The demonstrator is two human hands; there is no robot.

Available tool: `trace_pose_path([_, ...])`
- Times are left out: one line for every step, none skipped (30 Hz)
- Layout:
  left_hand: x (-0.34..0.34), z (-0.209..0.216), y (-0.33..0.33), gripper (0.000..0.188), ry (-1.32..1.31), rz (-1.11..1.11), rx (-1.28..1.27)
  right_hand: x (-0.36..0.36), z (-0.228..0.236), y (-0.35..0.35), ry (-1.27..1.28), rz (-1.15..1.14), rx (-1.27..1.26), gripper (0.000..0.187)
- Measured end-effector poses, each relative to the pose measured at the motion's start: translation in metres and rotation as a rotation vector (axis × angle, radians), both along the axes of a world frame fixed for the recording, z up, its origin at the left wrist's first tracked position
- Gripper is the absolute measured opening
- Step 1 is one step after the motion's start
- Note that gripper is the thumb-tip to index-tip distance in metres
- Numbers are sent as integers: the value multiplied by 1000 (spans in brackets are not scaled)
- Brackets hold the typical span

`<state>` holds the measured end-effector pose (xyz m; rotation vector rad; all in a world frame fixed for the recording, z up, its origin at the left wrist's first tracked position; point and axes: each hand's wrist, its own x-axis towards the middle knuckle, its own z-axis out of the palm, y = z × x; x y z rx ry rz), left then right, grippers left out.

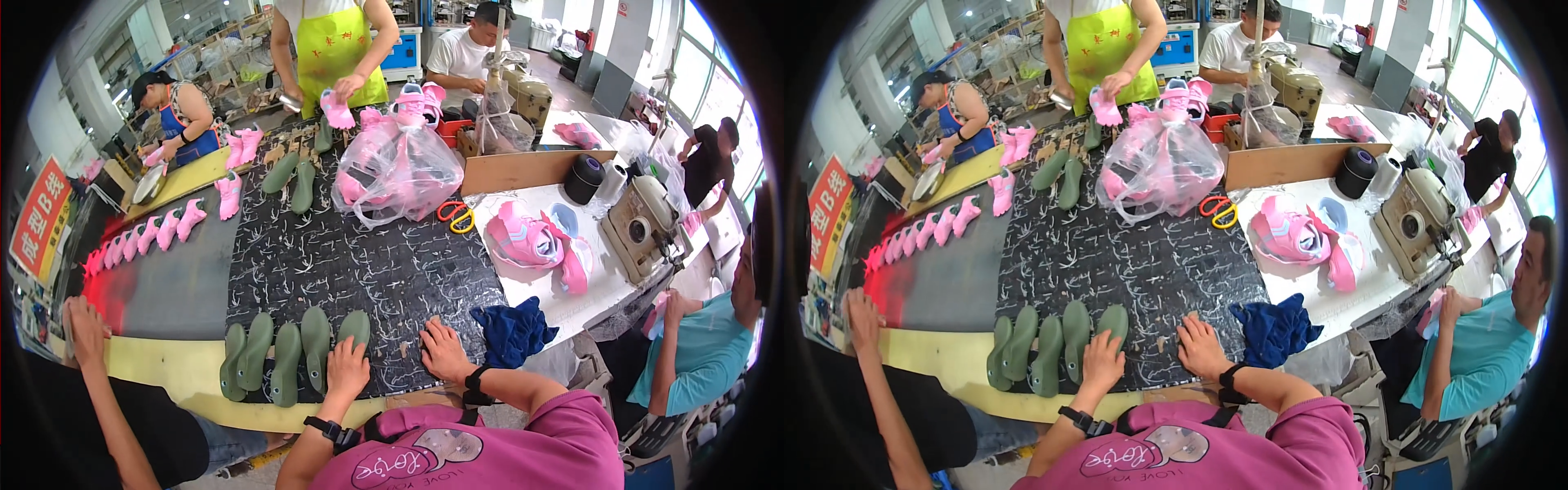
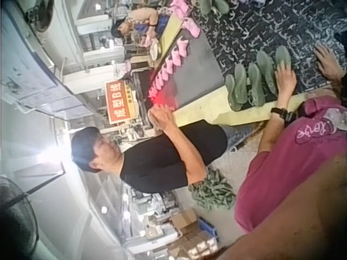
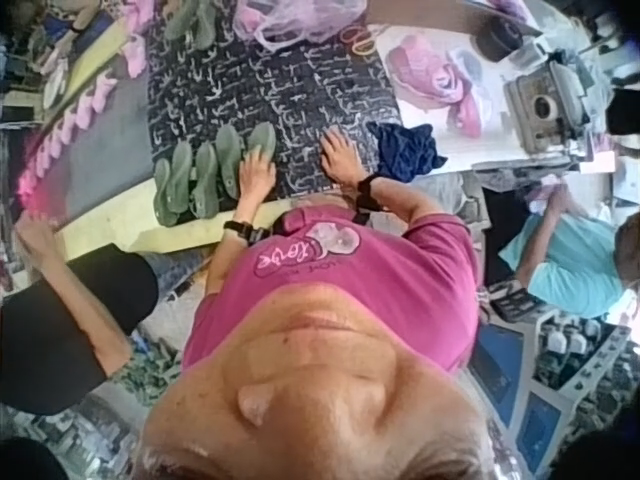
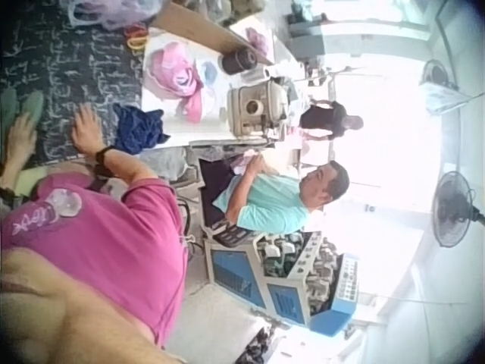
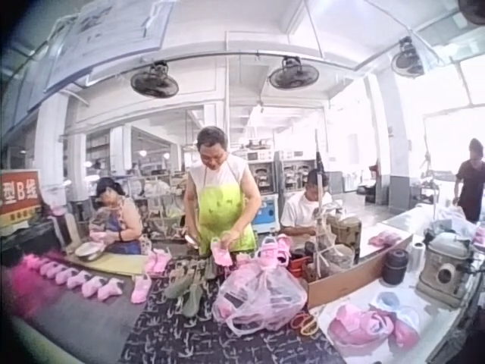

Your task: Sort and organize green plastic shoe lasts and pack pink shoe components at a factory workstation.

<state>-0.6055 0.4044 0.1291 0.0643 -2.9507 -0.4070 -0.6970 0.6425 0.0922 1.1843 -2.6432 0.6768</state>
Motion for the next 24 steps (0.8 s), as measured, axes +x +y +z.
trace_pose_path([-1, -2, 0, 35, 20, -3, 11, -1, 1, 1, -5, -11, -7, 44])
trace_pose_path([-1, -3, 0, 36, 40, -5, 22, -1, 0, 1, -2, -12, -8, 44])
trace_pose_path([-1, -3, 0, 36, 42, -7, 23, 1, 0, 1, -10, -10, -16, 44])
trace_pose_path([1, -2, -1, 35, 19, 7, 30, 1, 0, 2, -19, -7, -25, 44])
trace_pose_path([1, -2, 0, 35, -5, 23, 36, 0, 0, 1, -1, 9, -22, 45])
trace_pose_path([4, -3, -1, 35, -10, 32, 36, 1, -2, 0, -6, 18, -22, 45])
trace_pose_path([4, -4, -2, 35, 8, 23, 19, 1, -4, 0, -20, 8, -27, 45])
trace_pose_path([4, -6, -3, 35, 23, 17, 2, 0, -7, 0, -35, 1, -32, 46])
trace_pose_path([1, -8, -3, 34, 72, -2, 16, 1, -7, 0, -62, -25, -29, 46])
trace_pose_path([-1, -3, -2, 33, 83, -14, 30, 3, -6, 1, -57, -38, -28, 45])
trace_pose_path([1, -2, -2, 33, 70, -9, 32, 5, -5, 1, -52, -33, -19, 45])
trace_pose_path([-5, -2, -3, 32, 73, -4, 33, -3, -4, 0, -30, -28, -12, 45])
trace_pose_path([-4, -3, -2, 32, 76, 14, 36, -4, -5, -1, -28, -9, -8, 45])
trace_pose_path([-1, -5, -3, 33, 56, 15, 25, -3, -8, -1, -35, -1, -12, 45])
trace_pose_path([2, -4, -3, 33, 30, -11, 12, 4, -7, 0, -49, -20, -20, 46])
trace_pose_path([3, -3, -2, 33, 27, -24, 11, 6, -6, 0, -51, -33, -21, 46])
trace_pose_path([4, -1, -1, 34, 26, -8, 14, 6, -5, 0, -48, -15, -18, 46])
trace_pose_path([1, 0, -2, 35, 31, 5, 15, 2, -3, -1, -39, 1, -17, 46])
trace_pose_path([2, -1, -3, 35, 26, 19, 11, -2, -2, -2, -28, 15, -15, 46])
trace_pose_path([1, -2, -3, 35, 32, -3, 8, -3, -2, -2, -23, -7, -19, 46])
trace_pose_path([2, 0, 0, 34, 20, 2, 19, 0, -1, 1, -20, -10, -11, 46])
trace_pose_path([0, 2, 2, 33, 9, 4, 31, 4, 0, 3, -17, -15, -3, 45])
trace_pose_path([-7, 4, 1, 34, 15, 12, 58, -3, 2, 2, -8, -27, -28, 45])
trace_pose_path([-6, 7, 2, 34, 37, -16, 45, -2, 5, 3, -48, -27, -27, 45])
